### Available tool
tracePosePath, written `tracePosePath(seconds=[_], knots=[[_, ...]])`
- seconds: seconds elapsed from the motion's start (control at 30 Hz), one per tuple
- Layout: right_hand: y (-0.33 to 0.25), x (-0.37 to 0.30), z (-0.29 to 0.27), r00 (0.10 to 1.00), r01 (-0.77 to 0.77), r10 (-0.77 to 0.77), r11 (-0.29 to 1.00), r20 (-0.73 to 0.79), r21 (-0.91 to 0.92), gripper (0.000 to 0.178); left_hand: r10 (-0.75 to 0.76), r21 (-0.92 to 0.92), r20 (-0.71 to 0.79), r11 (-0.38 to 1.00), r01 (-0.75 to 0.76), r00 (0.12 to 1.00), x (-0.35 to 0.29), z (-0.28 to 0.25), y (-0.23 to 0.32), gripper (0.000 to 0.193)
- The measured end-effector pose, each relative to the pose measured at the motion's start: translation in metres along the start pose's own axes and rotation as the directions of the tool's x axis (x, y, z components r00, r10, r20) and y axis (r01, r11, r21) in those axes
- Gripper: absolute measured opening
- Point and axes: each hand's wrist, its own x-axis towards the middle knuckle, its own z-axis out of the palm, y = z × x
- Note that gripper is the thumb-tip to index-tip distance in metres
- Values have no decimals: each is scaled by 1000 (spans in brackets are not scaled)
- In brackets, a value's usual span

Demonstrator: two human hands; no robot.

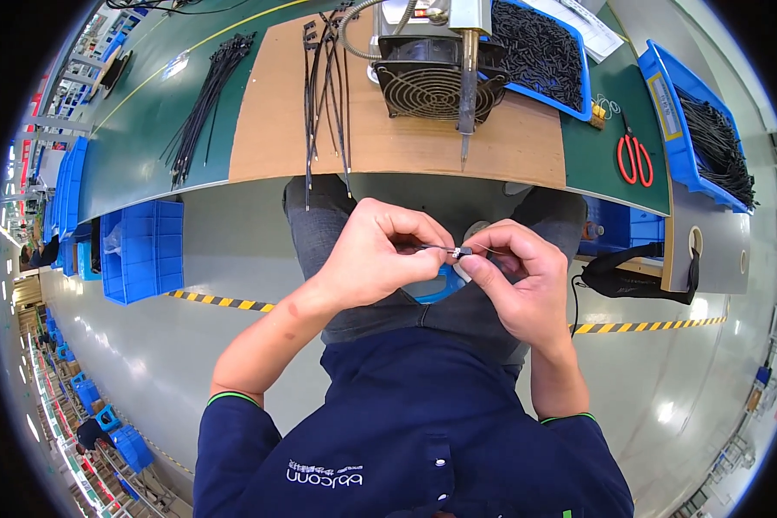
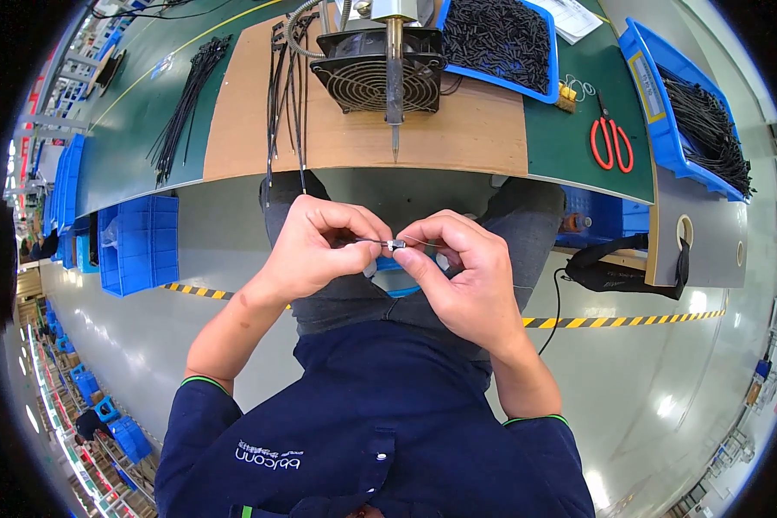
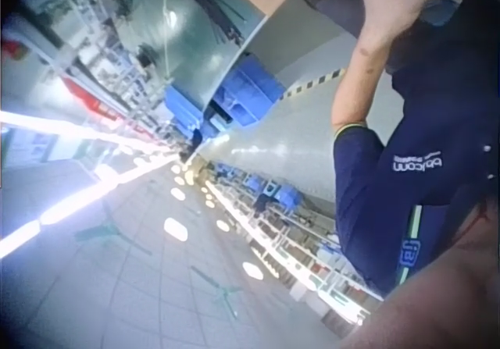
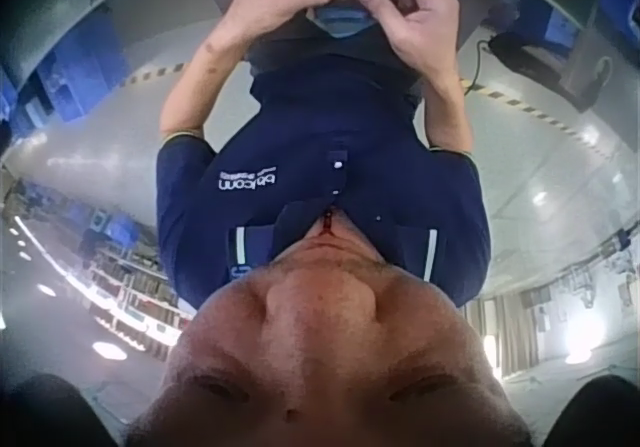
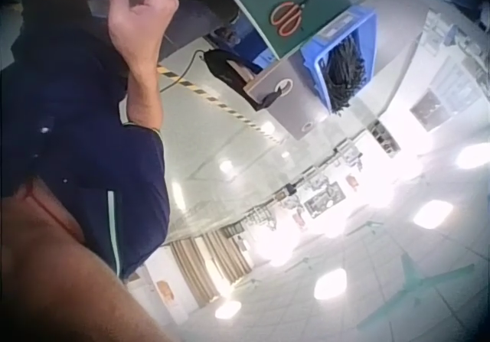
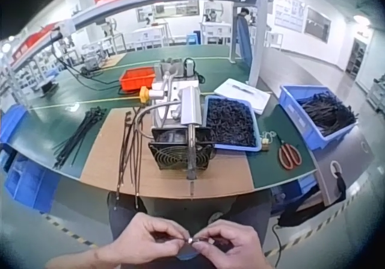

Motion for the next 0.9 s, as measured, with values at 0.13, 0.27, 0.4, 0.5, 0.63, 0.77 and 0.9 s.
tracePosePath(seconds=[0.13, 0.27, 0.4, 0.5, 0.63, 0.77, 0.9], knots=[[-8, 3, -9, 999, -24, 27, 990, 22, -139, 20, 13, -1, -22, 1000, -13, 1000, 3, -1, 3, 9], [2, 8, -8, 988, 67, -46, 989, -150, 135, 21, 52, 92, -86, 995, -44, 995, 12, -6, 7, 11], [1, 9, -9, 975, 126, -130, 991, -182, -38, 16, 124, 204, -135, 974, -95, 983, 20, -10, 9, 11], [2, 8, -7, 964, 61, -51, 998, -259, 33, 13, 196, 330, -122, 933, -146, 973, 29, -7, 17, 13], [8, 16, 0, 928, 162, -190, 981, -322, -110, 8, 235, 377, -116, 909, -176, 965, 36, -6, 16, 12], [15, 24, 13, 901, 224, -274, 958, -337, -180, 9, 299, 421, -148, 882, -213, 943, 43, -4, 14, 12], [19, 29, 21, 901, 180, -205, 979, -383, -100, 7, 302, 444, -169, 873, -201, 938, 45, -4, 13, 12]])
